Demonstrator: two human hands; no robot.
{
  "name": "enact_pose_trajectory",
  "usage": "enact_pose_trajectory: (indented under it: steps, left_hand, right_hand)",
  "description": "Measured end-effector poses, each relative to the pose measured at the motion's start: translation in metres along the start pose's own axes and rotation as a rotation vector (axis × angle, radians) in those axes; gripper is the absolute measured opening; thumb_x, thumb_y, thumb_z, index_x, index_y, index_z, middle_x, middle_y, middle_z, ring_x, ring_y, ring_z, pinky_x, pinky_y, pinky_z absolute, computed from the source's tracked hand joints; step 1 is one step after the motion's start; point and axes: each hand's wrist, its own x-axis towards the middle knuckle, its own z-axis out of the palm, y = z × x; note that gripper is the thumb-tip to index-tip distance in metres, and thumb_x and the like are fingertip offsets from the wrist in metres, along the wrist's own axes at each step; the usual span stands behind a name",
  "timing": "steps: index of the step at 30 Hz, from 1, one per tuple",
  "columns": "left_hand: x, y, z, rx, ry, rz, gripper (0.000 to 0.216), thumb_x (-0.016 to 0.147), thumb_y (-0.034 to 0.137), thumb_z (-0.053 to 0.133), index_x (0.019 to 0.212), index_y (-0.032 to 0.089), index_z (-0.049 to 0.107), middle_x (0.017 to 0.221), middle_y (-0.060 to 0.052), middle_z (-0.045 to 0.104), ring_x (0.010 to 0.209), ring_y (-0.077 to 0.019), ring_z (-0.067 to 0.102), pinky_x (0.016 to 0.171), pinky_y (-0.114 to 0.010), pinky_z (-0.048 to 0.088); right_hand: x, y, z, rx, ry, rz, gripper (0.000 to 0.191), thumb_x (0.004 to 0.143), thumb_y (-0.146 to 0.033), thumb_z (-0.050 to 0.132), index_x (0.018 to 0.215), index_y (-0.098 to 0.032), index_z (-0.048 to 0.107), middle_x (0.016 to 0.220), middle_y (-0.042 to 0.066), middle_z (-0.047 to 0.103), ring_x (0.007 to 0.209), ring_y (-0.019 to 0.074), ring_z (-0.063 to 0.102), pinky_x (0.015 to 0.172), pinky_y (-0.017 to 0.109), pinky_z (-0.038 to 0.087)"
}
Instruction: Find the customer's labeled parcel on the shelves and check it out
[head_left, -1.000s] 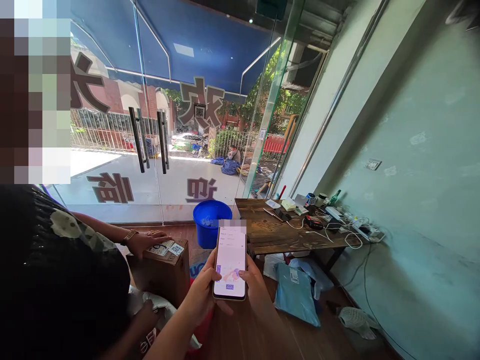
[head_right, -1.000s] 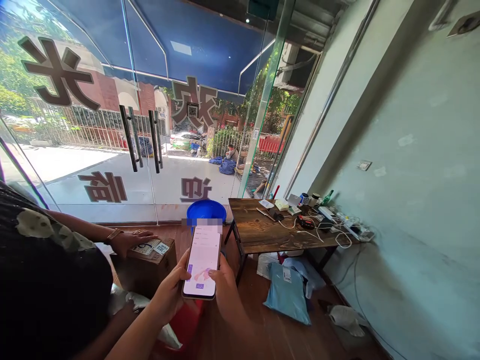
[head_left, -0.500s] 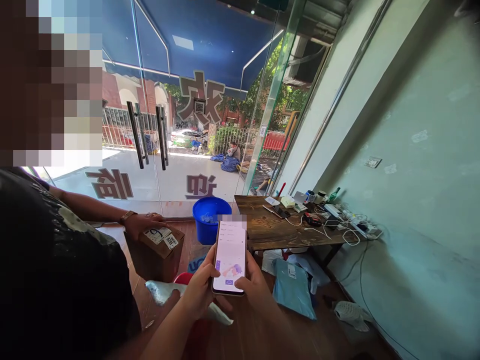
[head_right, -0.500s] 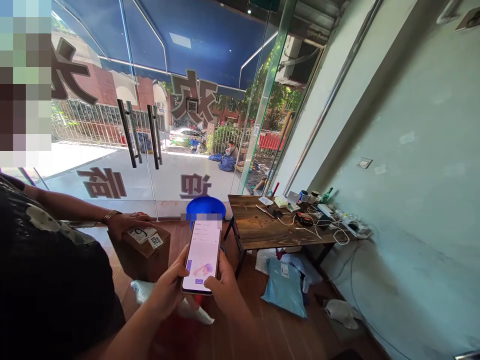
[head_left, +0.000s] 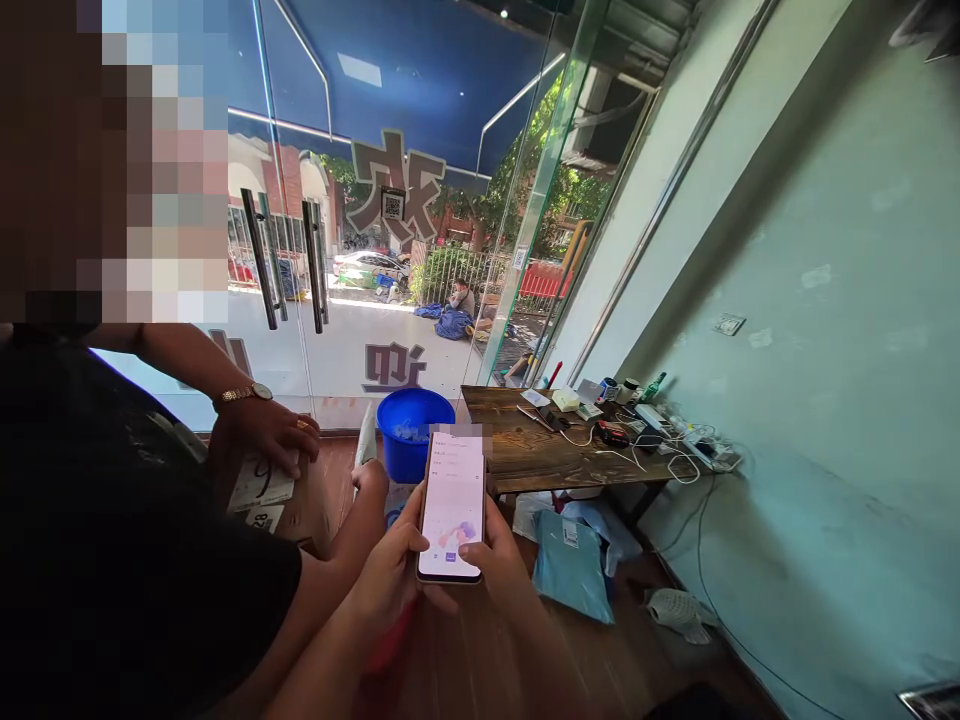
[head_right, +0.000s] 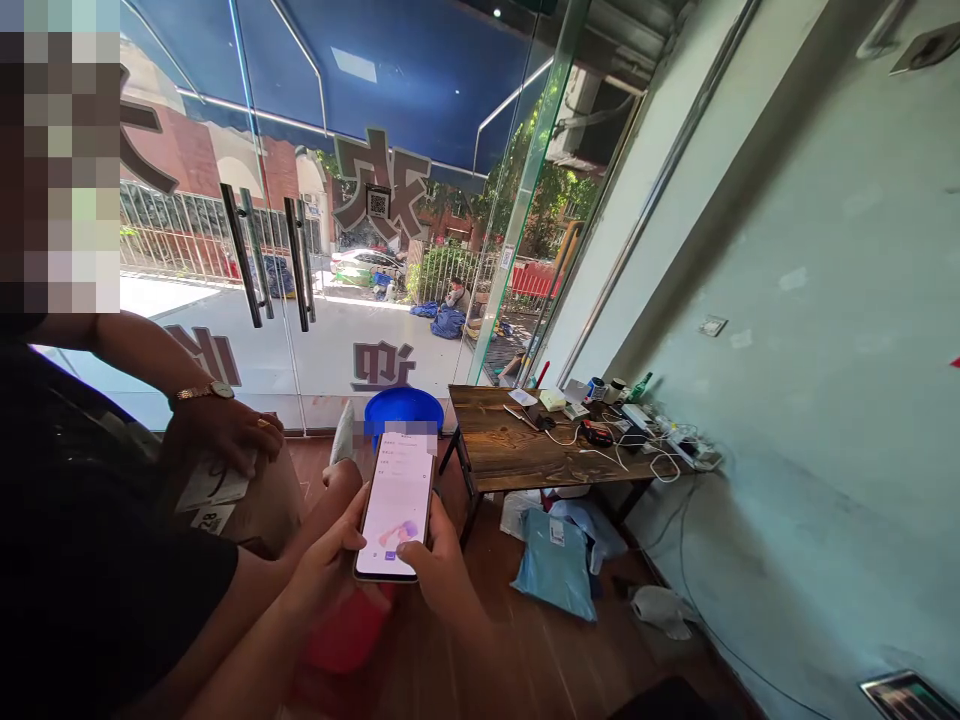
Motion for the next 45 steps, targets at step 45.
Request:
enact_pose_trajectory:
  steps: [45]
  left_hand:
    - [-0.012,0.005,0.025,0.029,0.022,-0.123,0.102,0.055,0.009,0.043,0.142,0.031,-0.004,0.126,-0.007,0.052,0.091,-0.0245,0.059,0.049,-0.022,0.052]
  right_hand:
    - [-0.026,-0.026,-0.008,0.121,-0.118,0.092,0.075,0.057,-0.013,0.055,0.129,-0.023,0.038,0.111,0.006,0.063,0.098,0.0263,0.058,0.083,0.041,0.046]
